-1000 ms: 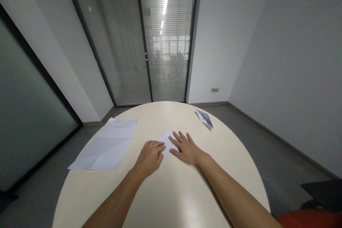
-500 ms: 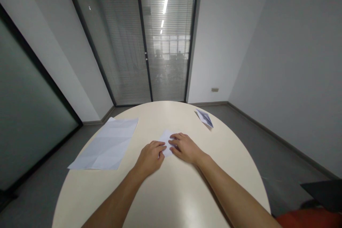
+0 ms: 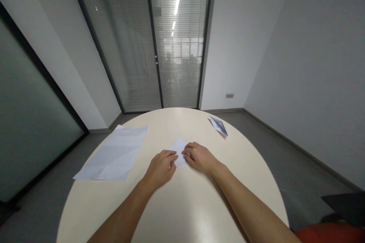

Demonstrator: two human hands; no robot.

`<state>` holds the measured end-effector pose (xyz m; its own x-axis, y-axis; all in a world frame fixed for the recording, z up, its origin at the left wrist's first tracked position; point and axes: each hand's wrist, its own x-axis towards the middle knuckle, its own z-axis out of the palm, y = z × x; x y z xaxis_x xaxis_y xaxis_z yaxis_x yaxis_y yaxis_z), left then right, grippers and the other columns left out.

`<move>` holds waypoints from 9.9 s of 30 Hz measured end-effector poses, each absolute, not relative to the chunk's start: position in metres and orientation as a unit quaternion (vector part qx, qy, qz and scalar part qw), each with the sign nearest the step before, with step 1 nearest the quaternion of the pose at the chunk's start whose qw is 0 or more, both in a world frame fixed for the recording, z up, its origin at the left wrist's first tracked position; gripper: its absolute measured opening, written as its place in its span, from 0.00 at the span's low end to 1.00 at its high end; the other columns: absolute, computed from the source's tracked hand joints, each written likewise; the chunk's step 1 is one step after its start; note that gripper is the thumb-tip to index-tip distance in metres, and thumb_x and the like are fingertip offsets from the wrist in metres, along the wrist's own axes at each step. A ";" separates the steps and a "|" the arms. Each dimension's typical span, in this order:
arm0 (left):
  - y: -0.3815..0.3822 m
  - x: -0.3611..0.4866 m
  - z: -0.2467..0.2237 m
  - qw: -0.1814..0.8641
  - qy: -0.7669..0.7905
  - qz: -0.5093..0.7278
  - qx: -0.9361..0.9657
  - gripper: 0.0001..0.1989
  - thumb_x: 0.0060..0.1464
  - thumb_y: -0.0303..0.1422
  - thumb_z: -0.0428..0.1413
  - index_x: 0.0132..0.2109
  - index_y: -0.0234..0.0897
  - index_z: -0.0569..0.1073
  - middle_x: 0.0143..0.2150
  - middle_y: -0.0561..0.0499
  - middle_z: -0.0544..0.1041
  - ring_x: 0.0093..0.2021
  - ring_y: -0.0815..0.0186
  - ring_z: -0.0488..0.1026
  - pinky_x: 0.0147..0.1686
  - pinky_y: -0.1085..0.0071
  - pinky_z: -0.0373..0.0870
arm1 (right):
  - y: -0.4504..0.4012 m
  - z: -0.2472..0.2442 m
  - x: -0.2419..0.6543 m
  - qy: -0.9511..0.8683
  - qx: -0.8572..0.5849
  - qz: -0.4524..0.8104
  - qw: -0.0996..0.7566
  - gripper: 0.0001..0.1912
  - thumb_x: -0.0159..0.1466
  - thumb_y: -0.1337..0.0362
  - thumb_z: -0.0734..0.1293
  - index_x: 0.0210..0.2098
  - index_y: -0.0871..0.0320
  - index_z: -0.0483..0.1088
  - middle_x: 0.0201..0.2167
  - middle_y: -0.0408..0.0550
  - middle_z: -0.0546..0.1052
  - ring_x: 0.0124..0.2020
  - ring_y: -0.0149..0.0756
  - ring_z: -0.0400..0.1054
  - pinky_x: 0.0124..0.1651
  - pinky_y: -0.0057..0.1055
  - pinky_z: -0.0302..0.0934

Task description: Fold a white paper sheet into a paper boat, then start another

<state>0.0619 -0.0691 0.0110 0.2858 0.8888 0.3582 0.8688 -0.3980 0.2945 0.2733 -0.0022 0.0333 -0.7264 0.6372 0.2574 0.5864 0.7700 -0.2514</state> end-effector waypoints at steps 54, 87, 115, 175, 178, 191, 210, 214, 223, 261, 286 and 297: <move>-0.074 0.073 0.014 -0.011 0.566 0.184 0.803 0.16 0.63 0.33 0.53 0.55 0.38 0.76 0.52 0.44 0.76 0.54 0.57 0.71 0.56 0.59 0.68 | -0.020 0.050 0.266 -0.912 -0.403 0.032 0.074 0.17 0.67 0.64 0.62 0.51 0.55 0.76 0.63 0.52 0.70 0.52 0.45 0.70 0.54 0.37 0.63; -0.083 0.094 0.011 0.042 0.588 0.110 0.800 0.31 0.61 0.29 0.45 0.70 0.32 0.60 0.74 0.42 0.57 0.73 0.54 0.53 0.70 0.50 0.51 | -0.027 0.047 0.252 -0.889 -0.454 0.018 0.059 0.20 0.70 0.61 0.58 0.58 0.53 0.71 0.58 0.55 0.71 0.53 0.50 0.65 0.52 0.42 0.61; -0.097 0.122 0.049 -0.041 0.704 0.002 0.710 0.18 0.65 0.29 0.47 0.45 0.23 0.80 0.44 0.30 0.80 0.46 0.49 0.78 0.42 0.58 0.74 | -0.033 0.049 0.246 -0.872 -0.490 0.017 0.015 0.21 0.72 0.61 0.56 0.62 0.52 0.67 0.61 0.57 0.70 0.55 0.52 0.66 0.49 0.41 0.64; -0.071 0.103 0.017 -0.007 0.639 0.122 0.759 0.28 0.60 0.32 0.49 0.67 0.40 0.65 0.68 0.43 0.66 0.66 0.55 0.61 0.62 0.57 0.60 | -0.048 0.053 0.246 -0.829 -0.553 0.054 -0.069 0.29 0.74 0.58 0.52 0.74 0.54 0.49 0.74 0.64 0.48 0.72 0.63 0.45 0.65 0.55 0.53; -0.071 0.103 0.015 -0.013 0.638 0.120 0.761 0.28 0.60 0.32 0.49 0.67 0.38 0.65 0.69 0.42 0.65 0.66 0.54 0.61 0.62 0.56 0.60 | -0.047 0.057 0.248 -0.815 -0.569 0.069 -0.084 0.31 0.74 0.56 0.52 0.74 0.56 0.47 0.74 0.65 0.47 0.73 0.65 0.42 0.65 0.55 0.53; -0.072 0.106 0.016 -0.016 0.639 0.125 0.758 0.28 0.59 0.33 0.49 0.66 0.36 0.67 0.69 0.42 0.65 0.65 0.53 0.62 0.61 0.56 0.62 | -0.040 0.065 0.255 -0.779 -0.610 0.072 -0.125 0.35 0.74 0.54 0.52 0.73 0.70 0.45 0.74 0.65 0.45 0.74 0.61 0.40 0.65 0.49 0.55; -0.073 0.103 0.020 -0.003 0.640 0.112 0.760 0.28 0.60 0.32 0.48 0.67 0.37 0.65 0.70 0.42 0.64 0.65 0.54 0.62 0.62 0.56 0.61 | -0.039 0.056 0.253 -0.800 -0.599 0.012 -0.015 0.31 0.73 0.60 0.54 0.73 0.60 0.52 0.74 0.62 0.45 0.74 0.60 0.42 0.64 0.52 0.54; -0.072 0.103 0.019 0.003 0.642 0.117 0.758 0.29 0.60 0.32 0.49 0.68 0.39 0.64 0.70 0.43 0.64 0.66 0.55 0.61 0.62 0.56 0.60 | -0.041 0.047 0.248 -0.837 -0.546 0.035 0.004 0.30 0.72 0.59 0.55 0.73 0.53 0.52 0.75 0.56 0.45 0.74 0.58 0.41 0.68 0.53 0.48; -0.072 0.103 0.017 0.001 0.643 0.128 0.755 0.26 0.63 0.32 0.48 0.67 0.39 0.66 0.69 0.44 0.65 0.66 0.55 0.62 0.62 0.57 0.61 | -0.035 0.032 0.239 -0.819 -0.569 0.072 -0.033 0.32 0.73 0.57 0.49 0.74 0.59 0.44 0.75 0.51 0.43 0.75 0.54 0.34 0.71 0.56 0.38; -0.069 0.105 0.014 -0.018 0.609 0.121 0.784 0.27 0.64 0.36 0.46 0.69 0.43 0.63 0.71 0.52 0.64 0.66 0.51 0.61 0.61 0.51 0.59 | -0.045 0.047 0.244 -0.819 -0.566 0.073 -0.062 0.32 0.74 0.59 0.49 0.74 0.65 0.44 0.74 0.61 0.44 0.75 0.55 0.39 0.71 0.51 0.43; -0.072 0.099 0.015 -0.006 0.602 0.133 0.787 0.27 0.60 0.31 0.48 0.66 0.38 0.66 0.71 0.47 0.63 0.68 0.49 0.61 0.63 0.47 0.59 | -0.032 0.045 0.249 -0.802 -0.591 -0.013 0.086 0.25 0.71 0.58 0.59 0.61 0.69 0.68 0.67 0.69 0.63 0.67 0.61 0.56 0.61 0.51 0.57; -0.072 0.082 0.010 0.032 0.562 0.187 0.805 0.12 0.63 0.32 0.51 0.52 0.36 0.71 0.62 0.38 0.70 0.67 0.51 0.63 0.65 0.47 0.58 | -0.010 0.017 0.254 -0.835 -0.514 0.063 0.186 0.20 0.70 0.58 0.61 0.56 0.60 0.73 0.62 0.58 0.71 0.64 0.49 0.61 0.65 0.42 0.52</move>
<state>0.0823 -0.0723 0.0103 0.2974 0.9172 0.2652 0.8936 -0.3652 0.2610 0.2543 -0.0096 0.0170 -0.4020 0.8823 0.2448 0.8353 0.4629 -0.2966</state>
